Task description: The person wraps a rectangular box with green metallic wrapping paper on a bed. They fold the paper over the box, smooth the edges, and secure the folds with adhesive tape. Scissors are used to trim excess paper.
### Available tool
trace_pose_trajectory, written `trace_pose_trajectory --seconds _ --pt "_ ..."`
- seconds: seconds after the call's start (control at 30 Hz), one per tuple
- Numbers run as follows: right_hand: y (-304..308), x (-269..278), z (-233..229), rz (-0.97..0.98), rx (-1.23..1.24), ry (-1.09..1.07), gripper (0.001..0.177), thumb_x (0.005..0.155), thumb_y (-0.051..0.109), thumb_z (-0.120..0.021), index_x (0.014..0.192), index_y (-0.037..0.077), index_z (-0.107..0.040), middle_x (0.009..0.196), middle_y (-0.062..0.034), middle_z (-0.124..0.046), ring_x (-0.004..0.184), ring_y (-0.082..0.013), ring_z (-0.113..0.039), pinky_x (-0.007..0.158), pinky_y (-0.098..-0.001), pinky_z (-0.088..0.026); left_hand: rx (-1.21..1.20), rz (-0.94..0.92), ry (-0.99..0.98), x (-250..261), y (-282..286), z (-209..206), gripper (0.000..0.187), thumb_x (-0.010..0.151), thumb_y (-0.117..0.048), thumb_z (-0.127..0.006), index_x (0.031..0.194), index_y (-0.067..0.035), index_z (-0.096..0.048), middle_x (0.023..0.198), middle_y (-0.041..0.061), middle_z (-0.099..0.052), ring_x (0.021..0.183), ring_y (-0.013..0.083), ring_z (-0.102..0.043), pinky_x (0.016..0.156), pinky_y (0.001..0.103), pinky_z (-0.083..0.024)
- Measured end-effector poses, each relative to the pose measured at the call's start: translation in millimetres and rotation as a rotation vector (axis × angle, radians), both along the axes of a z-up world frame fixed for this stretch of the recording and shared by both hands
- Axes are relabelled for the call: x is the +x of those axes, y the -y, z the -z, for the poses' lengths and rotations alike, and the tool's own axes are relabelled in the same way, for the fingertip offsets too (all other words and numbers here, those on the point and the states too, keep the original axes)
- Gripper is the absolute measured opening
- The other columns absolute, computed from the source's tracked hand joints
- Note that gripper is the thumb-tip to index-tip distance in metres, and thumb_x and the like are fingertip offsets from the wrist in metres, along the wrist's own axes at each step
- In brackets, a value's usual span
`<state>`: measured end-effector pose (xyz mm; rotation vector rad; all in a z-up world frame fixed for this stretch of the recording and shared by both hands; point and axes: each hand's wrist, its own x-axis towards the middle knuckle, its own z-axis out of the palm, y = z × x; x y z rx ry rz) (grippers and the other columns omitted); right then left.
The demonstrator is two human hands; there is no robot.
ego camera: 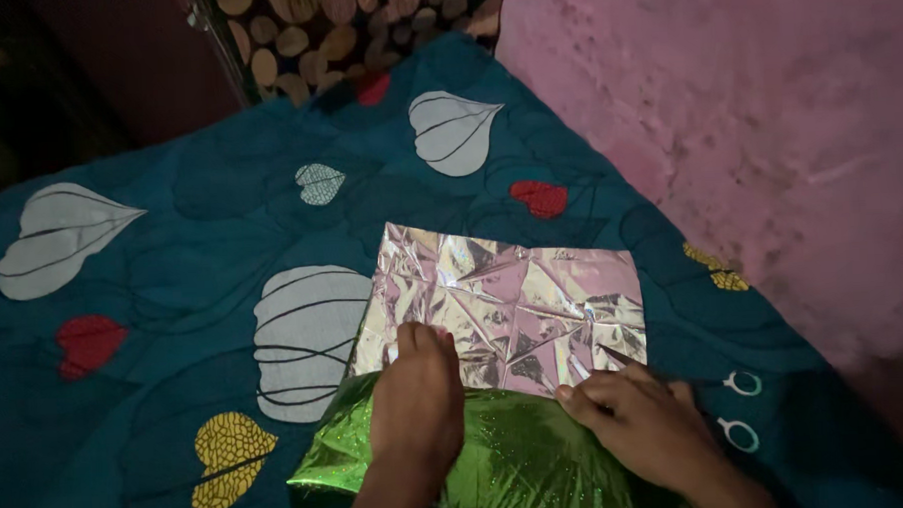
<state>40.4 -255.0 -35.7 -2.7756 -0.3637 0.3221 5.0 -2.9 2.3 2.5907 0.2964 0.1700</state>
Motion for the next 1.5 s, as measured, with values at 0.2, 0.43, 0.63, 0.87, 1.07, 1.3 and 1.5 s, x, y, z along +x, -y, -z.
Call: trace_pose_trajectory --seconds 0.2,0.43,0.63,0.87,1.07,1.3,1.5 --pt "45.8 20.0 -16.9 0.164 -0.005 0.194 0.034 0.089 0.047 -0.059 0.113 0.031 -0.079 0.112 0.0055 -0.076 0.107 -0.0211 -0.066 0.092 -0.0429 -0.051 0.045 0.005 -0.012 0.2 2.7 2.3 0.029 0.106 -0.025 -0.037 0.104 -0.001 -0.054 0.113 0.02 -0.058 0.084 0.0405 -0.068 0.075 0.049 -0.056" --pt "89.7 20.9 -1.7 0.085 -0.022 0.221 0.046 0.076 0.045 -0.083 0.118 0.029 -0.075 0.104 0.0009 -0.077 0.097 -0.0191 -0.073 0.083 -0.0339 -0.054 0.034 0.012 0.046 -0.1 3.4 5.8 0.029 0.105 -0.025 -0.037 0.104 -0.002 -0.055 0.117 0.021 -0.059 0.083 0.0416 -0.068 0.073 0.051 -0.056" --pt "121.8 21.8 -26.3 0.557 -0.208 -0.047 0.045 0.09 0.03 -0.078 0.132 0.019 -0.069 0.099 -0.0097 -0.075 0.085 -0.0254 -0.074 0.077 -0.0368 -0.062 -0.176 0.001 0.12 3.3 -4.3 -2.8 0.034 0.104 -0.031 -0.043 0.106 -0.001 -0.059 0.118 0.022 -0.062 0.094 0.0441 -0.065 0.079 0.054 -0.051" --pt "56.2 0.7 -49.9 0.166 0.2 0.566 0.029 0.083 0.021 -0.073 0.109 0.01 -0.075 0.109 -0.0168 -0.074 0.098 -0.0375 -0.07 0.083 -0.0444 -0.056 -0.458 -0.21 0.204 11.1 -61.6 -16.5 0.045 0.1 -0.038 -0.054 0.112 0.003 -0.067 0.111 0.022 -0.07 0.096 0.0337 -0.073 0.083 0.043 -0.056" --pt "-18.3 -23.7 -61.0 -0.117 0.42 0.403 0.026 0.084 0.022 -0.069 0.106 0.012 -0.076 0.107 -0.0086 -0.077 0.1 -0.0267 -0.073 0.086 -0.0376 -0.057 -0.076 -0.425 -0.1 -14.2 -132.2 -21.0 0.048 0.095 -0.047 -0.06 0.111 -0.004 -0.072 0.12 0.02 -0.067 0.11 0.0393 -0.065 0.093 0.049 -0.05" --pt "-39.4 -43.9 -54.9 -0.099 0.192 0.313 0.028 0.087 0.027 -0.07 0.112 0.016 -0.076 0.111 -0.0019 -0.076 0.105 -0.022 -0.068 0.091 -0.0397 -0.045 0.327 -0.409 -0.098 -32.7 -145.7 -5.2 0.051 0.09 -0.052 -0.066 0.108 -0.005 -0.068 0.115 0.019 -0.063 0.109 0.0395 -0.06 0.09 0.052 -0.047" --pt "-53.0 -61.0 -59.7 -0.101 0.244 0.393 0.03 0.091 0.028 -0.062 0.116 0.014 -0.074 0.114 -0.0049 -0.074 0.11 -0.0245 -0.066 0.097 -0.0391 -0.044 -0.091 0.315 0.281 -33.7 -73.9 -9.0 0.026 0.086 -0.016 -0.068 0.11 -0.007 -0.068 0.108 0.016 -0.067 0.106 0.0352 -0.06 0.094 0.045 -0.047"
